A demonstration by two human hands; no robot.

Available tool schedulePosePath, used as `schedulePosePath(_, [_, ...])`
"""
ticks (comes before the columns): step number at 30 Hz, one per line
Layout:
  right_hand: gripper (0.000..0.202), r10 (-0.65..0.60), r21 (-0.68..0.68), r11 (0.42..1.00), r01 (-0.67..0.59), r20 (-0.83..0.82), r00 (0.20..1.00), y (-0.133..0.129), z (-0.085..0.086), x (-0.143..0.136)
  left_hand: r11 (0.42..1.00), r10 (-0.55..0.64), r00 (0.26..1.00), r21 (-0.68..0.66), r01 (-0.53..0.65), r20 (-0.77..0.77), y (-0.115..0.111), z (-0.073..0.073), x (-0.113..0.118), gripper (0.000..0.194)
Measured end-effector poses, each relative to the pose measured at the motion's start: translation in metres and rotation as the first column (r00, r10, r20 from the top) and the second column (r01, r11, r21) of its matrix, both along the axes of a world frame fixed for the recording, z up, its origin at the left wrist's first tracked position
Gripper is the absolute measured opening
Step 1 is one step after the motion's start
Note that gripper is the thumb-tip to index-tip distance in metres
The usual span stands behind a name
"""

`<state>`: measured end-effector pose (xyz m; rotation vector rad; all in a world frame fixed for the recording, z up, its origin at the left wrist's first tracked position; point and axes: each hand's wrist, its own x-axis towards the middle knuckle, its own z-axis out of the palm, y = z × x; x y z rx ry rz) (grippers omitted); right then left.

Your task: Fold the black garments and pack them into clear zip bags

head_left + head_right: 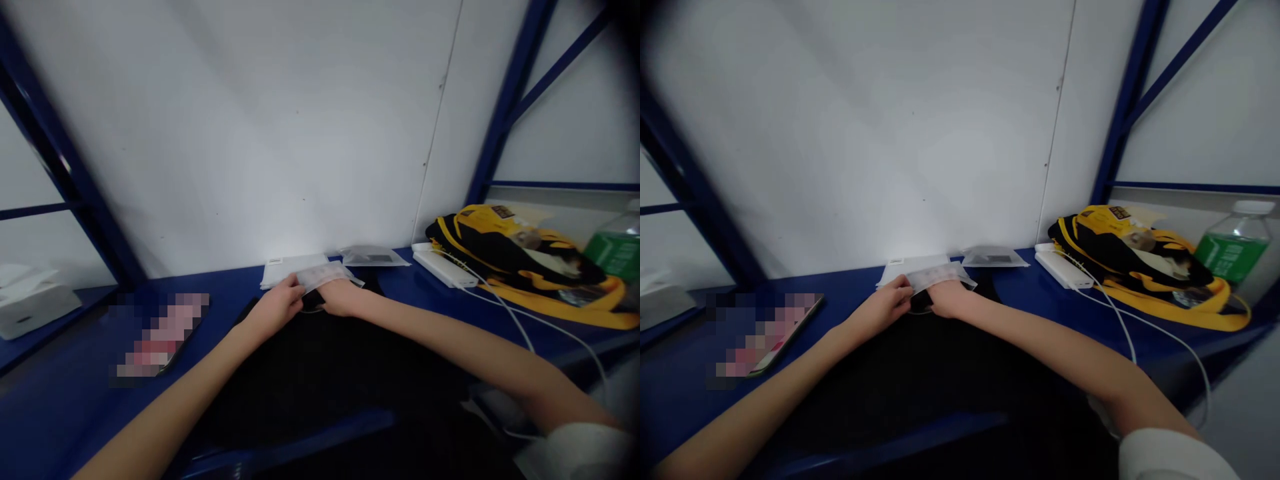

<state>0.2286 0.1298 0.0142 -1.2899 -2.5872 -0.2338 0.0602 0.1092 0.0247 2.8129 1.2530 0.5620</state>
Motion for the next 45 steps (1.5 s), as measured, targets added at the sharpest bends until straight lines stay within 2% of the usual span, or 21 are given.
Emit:
schedulePosePath(5, [0.051, -0.107, -0.007, 0.994, 0.107, -0.085, 0.991, 0.013, -0.006, -0.002, 1.000, -0.025, 0.999, -0.018, 0.024, -0.034, -0.003, 0.002, 0.003, 0.015])
schedulePosePath(9, [0.050, -0.015, 0.042, 0.999, 0.022, -0.161, 0.987, 0.014, -0.010, 0.002, 1.000, -0.021, 0.999, -0.007, 0.021, -0.046, -0.002, 0.002, 0.001, 0.014])
schedulePosePath(12, [0.051, 0.075, 0.052, 0.996, -0.068, -0.156, 0.985, 0.010, -0.008, 0.011, 1.000, 0.017, 0.998, 0.015, -0.016, -0.060, -0.001, 0.003, -0.001, 0.015])
schedulePosePath(15, [0.048, 0.141, 0.040, 0.990, -0.138, -0.097, 0.985, -0.003, 0.003, 0.019, 0.998, 0.053, 0.997, 0.033, -0.051, -0.062, 0.000, 0.004, -0.004, 0.014])
schedulePosePath(20, [0.020, 0.285, 0.061, 0.957, -0.283, -0.038, 0.958, -0.032, 0.040, 0.027, 0.999, 0.045, 0.998, 0.032, -0.043, -0.050, 0.001, 0.006, -0.008, 0.013])
schedulePosePath(22, [0.021, 0.262, 0.109, 0.961, -0.255, -0.058, 0.963, -0.036, 0.053, 0.033, 0.999, 0.032, 0.998, 0.026, -0.030, -0.059, 0.001, 0.006, -0.008, 0.013])
schedulePosePath(24, [0.040, 0.177, 0.105, 0.980, -0.170, -0.062, 0.982, -0.033, 0.058, 0.040, 1.000, 0.020, 0.998, 0.015, -0.019, -0.067, 0.000, 0.007, -0.008, 0.013])
schedulePosePath(26, [0.059, 0.066, 0.020, 0.998, -0.066, -0.022, 0.998, -0.023, 0.053, 0.048, 1.000, 0.009, 0.997, 0.002, -0.008, -0.079, 0.000, 0.006, -0.008, 0.013])
schedulePosePath(29, [0.069, -0.047, -0.145, 0.988, 0.056, 0.068, 0.997, -0.005, 0.037, 0.057, 1.000, -0.008, 0.994, -0.004, 0.008, -0.110, 0.000, 0.005, -0.008, 0.012])
schedulePosePath(32, [0.065, -0.037, -0.246, 0.968, 0.056, 0.085, 0.996, 0.005, 0.028, 0.059, 1.000, -0.019, 0.991, -0.002, 0.019, -0.132, 0.000, 0.004, -0.009, 0.011])
schedulePosePath(34, [0.056, -0.023, -0.261, 0.964, 0.045, 0.090, 0.996, 0.006, 0.027, 0.057, 1.000, -0.026, 0.990, -0.008, 0.025, -0.141, 0.001, 0.004, -0.010, 0.011])
schedulePosePath(38, [0.038, -0.095, -0.180, 0.976, 0.122, 0.149, 0.984, 0.002, 0.030, 0.048, 0.999, -0.046, 0.989, -0.025, 0.043, -0.137, 0.001, 0.005, -0.010, 0.010])
schedulePosePath(45, [0.024, -0.169, -0.075, 0.979, 0.188, 0.207, 0.964, 0.001, 0.024, 0.043, 0.995, -0.084, 0.989, -0.057, 0.077, -0.125, 0.002, 0.004, -0.010, 0.012])
